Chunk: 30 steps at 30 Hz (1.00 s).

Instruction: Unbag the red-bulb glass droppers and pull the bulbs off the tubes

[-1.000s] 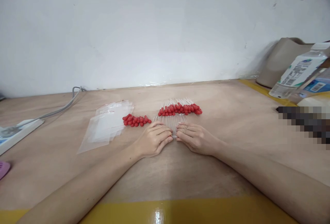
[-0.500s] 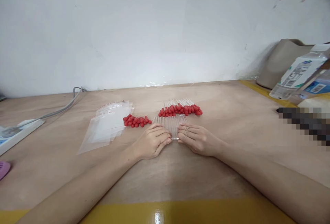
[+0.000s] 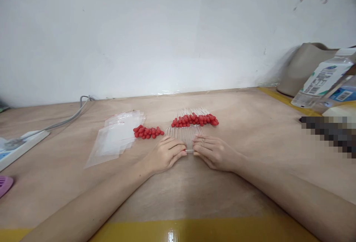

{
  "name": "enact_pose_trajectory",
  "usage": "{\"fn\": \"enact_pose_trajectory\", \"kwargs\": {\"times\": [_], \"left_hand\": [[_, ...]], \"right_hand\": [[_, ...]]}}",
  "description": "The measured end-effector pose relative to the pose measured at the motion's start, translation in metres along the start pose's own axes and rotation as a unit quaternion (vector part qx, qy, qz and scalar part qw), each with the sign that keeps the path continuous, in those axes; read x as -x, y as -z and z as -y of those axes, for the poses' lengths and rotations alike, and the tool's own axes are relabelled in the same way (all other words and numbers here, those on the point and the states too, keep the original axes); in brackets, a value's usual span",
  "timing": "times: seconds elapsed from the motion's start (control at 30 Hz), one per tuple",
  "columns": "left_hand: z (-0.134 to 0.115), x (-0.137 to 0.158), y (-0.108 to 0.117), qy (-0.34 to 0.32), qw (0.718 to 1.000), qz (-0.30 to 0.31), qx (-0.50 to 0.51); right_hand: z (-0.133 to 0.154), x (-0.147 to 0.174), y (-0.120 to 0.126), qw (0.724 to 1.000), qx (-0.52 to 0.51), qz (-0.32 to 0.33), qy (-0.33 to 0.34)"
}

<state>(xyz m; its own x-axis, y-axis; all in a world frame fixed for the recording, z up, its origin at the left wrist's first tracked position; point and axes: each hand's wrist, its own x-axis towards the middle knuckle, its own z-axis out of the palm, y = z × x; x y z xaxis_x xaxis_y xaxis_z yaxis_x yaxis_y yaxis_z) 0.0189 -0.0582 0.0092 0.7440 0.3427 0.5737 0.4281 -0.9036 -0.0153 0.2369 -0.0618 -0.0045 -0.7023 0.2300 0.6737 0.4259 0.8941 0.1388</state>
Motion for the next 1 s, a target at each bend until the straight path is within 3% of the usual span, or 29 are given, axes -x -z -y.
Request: {"fn": "enact_pose_trajectory", "kwargs": {"times": [0.1, 0.3, 0.6, 1.0], "left_hand": [[0.001, 0.003, -0.003, -0.008, 0.998, -0.048, -0.027], [0.001, 0.005, -0.005, -0.032, 0.995, -0.083, -0.048], [-0.001, 0.001, -0.006, -0.057, 0.992, -0.063, -0.089], [-0.003, 0.002, -0.002, -0.049, 0.994, -0.025, -0.09]], "right_hand": [[0.001, 0.001, -0.001, 0.999, -0.03, -0.012, -0.037], [-0.002, 0.002, -0.009, 0.996, -0.054, -0.052, -0.05], [0.001, -0.002, -0.01, 0.996, -0.012, -0.09, -0.012], [-0.001, -0.002, 0.002, 0.995, 0.053, -0.049, 0.065]]}}
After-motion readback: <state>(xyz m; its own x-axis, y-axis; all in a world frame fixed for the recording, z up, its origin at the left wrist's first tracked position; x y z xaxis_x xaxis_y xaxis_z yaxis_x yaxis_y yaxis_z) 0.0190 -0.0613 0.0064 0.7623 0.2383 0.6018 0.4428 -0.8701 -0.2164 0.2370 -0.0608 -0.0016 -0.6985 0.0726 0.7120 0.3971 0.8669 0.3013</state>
